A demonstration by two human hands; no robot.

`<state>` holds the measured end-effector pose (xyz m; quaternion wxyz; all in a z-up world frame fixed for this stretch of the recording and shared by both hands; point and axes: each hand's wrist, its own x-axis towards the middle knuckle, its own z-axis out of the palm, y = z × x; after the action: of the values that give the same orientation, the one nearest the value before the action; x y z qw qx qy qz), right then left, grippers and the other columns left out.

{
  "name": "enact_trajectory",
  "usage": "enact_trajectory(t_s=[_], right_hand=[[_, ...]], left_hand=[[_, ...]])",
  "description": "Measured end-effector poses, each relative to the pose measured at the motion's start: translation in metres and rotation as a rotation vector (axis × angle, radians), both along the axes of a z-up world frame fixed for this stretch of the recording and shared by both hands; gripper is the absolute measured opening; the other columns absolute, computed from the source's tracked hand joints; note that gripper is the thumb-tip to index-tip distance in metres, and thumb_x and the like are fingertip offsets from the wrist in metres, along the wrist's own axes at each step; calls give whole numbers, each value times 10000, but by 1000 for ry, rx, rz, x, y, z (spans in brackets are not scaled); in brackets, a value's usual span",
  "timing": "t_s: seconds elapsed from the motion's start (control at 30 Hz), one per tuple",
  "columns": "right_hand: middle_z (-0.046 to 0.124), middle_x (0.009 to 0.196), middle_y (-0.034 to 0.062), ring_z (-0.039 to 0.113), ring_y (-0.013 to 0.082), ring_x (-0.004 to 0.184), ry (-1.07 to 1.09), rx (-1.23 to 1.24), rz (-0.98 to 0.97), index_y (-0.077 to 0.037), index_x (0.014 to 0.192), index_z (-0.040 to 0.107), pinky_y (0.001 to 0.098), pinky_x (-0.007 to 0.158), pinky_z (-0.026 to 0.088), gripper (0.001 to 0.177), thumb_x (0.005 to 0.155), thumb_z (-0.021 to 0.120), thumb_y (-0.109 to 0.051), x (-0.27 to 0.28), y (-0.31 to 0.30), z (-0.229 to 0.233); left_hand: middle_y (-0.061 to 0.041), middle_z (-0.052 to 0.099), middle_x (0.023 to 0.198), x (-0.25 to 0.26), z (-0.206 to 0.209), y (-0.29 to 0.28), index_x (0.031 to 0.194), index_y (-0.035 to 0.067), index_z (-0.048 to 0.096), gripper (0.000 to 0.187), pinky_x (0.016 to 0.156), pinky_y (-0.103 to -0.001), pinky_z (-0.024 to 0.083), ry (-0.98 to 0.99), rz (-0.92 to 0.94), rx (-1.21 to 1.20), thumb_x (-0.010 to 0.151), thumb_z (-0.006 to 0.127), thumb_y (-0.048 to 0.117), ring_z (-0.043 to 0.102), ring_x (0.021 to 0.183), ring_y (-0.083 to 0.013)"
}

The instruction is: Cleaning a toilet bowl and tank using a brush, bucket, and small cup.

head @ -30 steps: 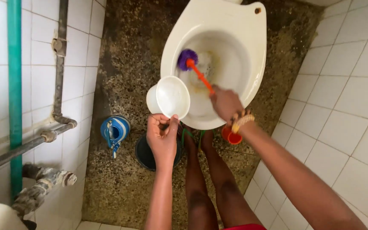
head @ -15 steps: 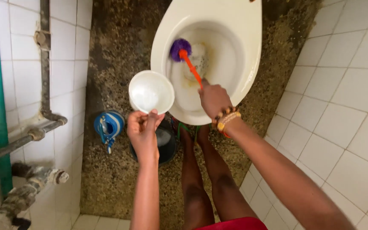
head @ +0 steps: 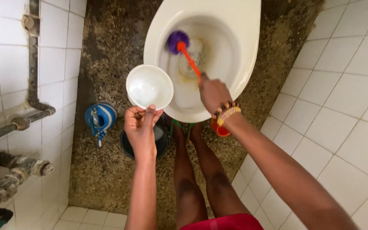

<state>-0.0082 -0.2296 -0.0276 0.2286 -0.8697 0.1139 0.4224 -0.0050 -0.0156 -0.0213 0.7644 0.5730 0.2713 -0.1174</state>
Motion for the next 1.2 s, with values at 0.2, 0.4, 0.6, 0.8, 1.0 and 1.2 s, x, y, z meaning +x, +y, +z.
enact_trajectory(t_s=[0.2,0.4,0.6,0.8,1.0,1.2], right_hand=[[688,782,224,729,351,702,96,-46,176,101,1395,393,463,580,575,445,1014,384,-127,-88,-10,29],[701,867,213,680,437,827,-90,84,38,-76,1089,670,542,757,527,272,1006,531,-295,-31,-48,-15],[710,901,217,670,446,870,-122,74,-50,-88,1159,652,546,787,515,298,994,543,-311,-20,-32,19],[720,825,193,697,393,821,76,-83,34,-140,1173,663,515,777,532,315,976,558,-362,0,-5,50],[702,638,150,702,330,626,265,-379,14,-303,1474,585,432,671,561,464,1028,504,-404,-6,13,25],[601,1024,125,588,267,938,-26,-11,-866,-217,1472,525,400,872,465,474,1044,485,-417,-130,56,-306]], left_hand=[[-87,664,933,-10,-9,-2,1040,24,522,175,942,-438,658,17,10,-21,980,686,14,729,871,-163],[-149,650,1115,-37,-12,31,1196,7,522,309,985,-486,635,63,156,-152,944,696,42,712,986,-227],[-131,585,1346,-146,-78,107,1377,73,478,512,1062,-508,555,371,315,28,919,693,152,658,1155,-251],[-158,709,855,-330,-420,214,895,-67,570,361,853,-566,595,445,202,256,917,797,213,685,805,-305],[-119,656,769,-271,-606,238,888,34,569,296,727,-497,580,519,-90,706,868,796,224,667,729,-299],[-18,505,761,-309,-687,216,905,102,477,301,626,-416,519,176,442,-131,906,763,9,513,684,-189]])
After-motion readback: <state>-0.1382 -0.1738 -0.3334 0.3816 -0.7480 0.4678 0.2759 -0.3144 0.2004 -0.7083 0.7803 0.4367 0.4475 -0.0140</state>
